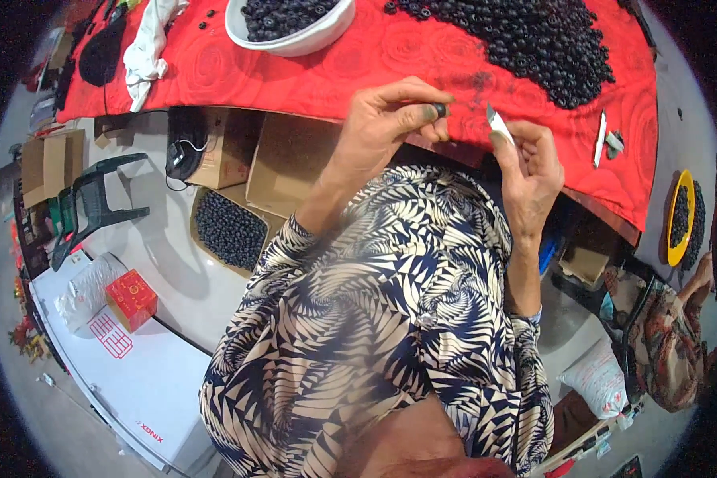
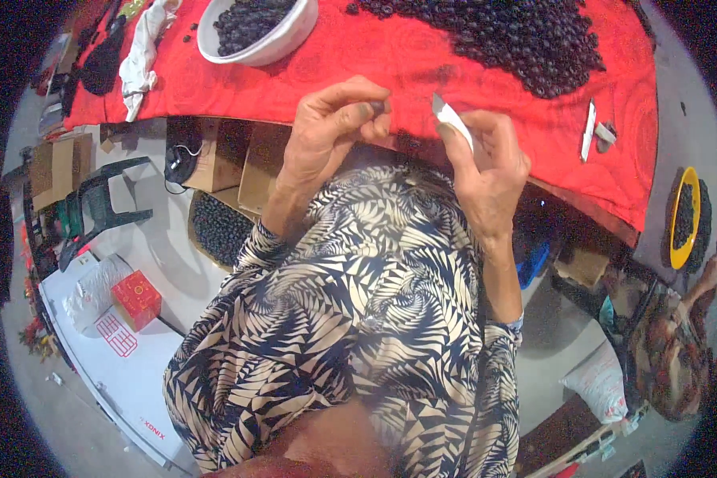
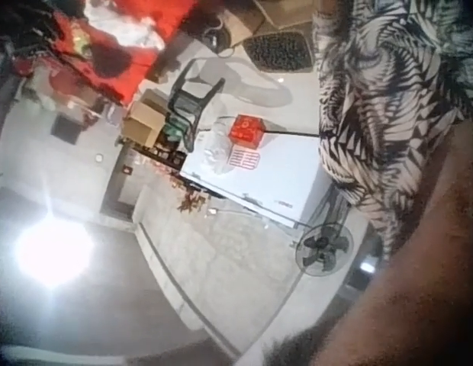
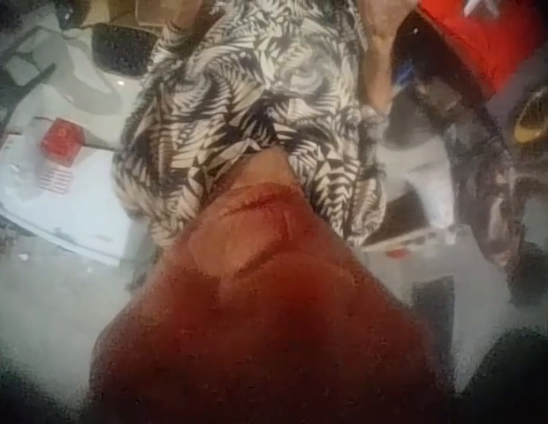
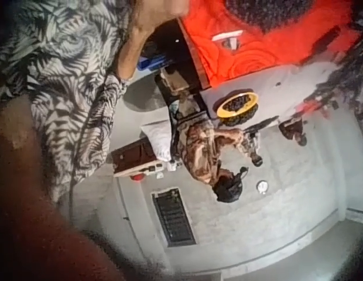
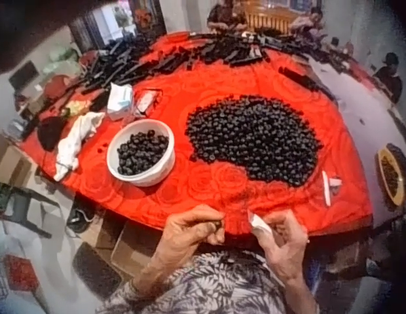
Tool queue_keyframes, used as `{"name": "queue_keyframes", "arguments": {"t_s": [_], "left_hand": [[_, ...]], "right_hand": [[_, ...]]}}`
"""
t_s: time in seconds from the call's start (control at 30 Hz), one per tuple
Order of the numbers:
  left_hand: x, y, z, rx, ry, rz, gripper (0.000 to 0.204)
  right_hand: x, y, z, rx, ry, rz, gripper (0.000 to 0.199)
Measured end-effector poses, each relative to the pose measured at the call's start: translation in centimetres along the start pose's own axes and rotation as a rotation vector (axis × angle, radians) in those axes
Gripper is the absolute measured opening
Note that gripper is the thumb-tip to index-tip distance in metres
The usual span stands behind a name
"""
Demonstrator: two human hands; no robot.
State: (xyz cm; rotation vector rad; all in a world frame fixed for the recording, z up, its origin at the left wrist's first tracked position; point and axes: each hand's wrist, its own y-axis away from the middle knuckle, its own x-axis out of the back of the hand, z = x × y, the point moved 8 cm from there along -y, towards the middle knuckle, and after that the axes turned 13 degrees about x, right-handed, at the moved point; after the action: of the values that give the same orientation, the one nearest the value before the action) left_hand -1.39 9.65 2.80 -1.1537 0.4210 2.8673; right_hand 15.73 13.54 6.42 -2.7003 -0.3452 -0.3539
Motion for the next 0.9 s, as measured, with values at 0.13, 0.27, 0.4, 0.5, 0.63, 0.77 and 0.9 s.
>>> {"name": "queue_keyframes", "arguments": {"t_s": [0.13,0.27,0.4,0.5,0.63,0.77,0.9], "left_hand": [[-0.4,0.7,3.5,-0.206,-0.246,0.053,0.012],[0.6,2.5,9.7,-0.521,-0.577,0.345,0.011],[3.9,3.8,15.8,-0.717,-0.913,0.711,0.009],[4.2,3.4,17.9,-0.754,-1.266,0.862,0.014],[-0.3,3.3,17.0,-1.059,-1.392,0.787,0.01],[-2.3,-2.4,11.4,-0.771,-1.679,0.461,0.012],[-0.3,-7.3,8.4,-0.613,-1.926,0.524,0.014]], "right_hand": [[0.0,0.1,0.1,0.017,0.021,0.003,0.018],[0.6,0.6,0.5,0.001,0.004,0.015,0.017],[0.5,0.6,0.4,-0.005,-0.052,0.021,0.017],[0.5,0.5,0.1,-0.007,-0.05,0.026,0.017],[0.2,0.5,0.3,-0.028,-0.03,-0.005,0.017],[0.2,0.5,0.2,-0.014,-0.053,0.008,0.018],[0.4,0.4,0.1,-0.013,-0.027,0.017,0.018]]}}
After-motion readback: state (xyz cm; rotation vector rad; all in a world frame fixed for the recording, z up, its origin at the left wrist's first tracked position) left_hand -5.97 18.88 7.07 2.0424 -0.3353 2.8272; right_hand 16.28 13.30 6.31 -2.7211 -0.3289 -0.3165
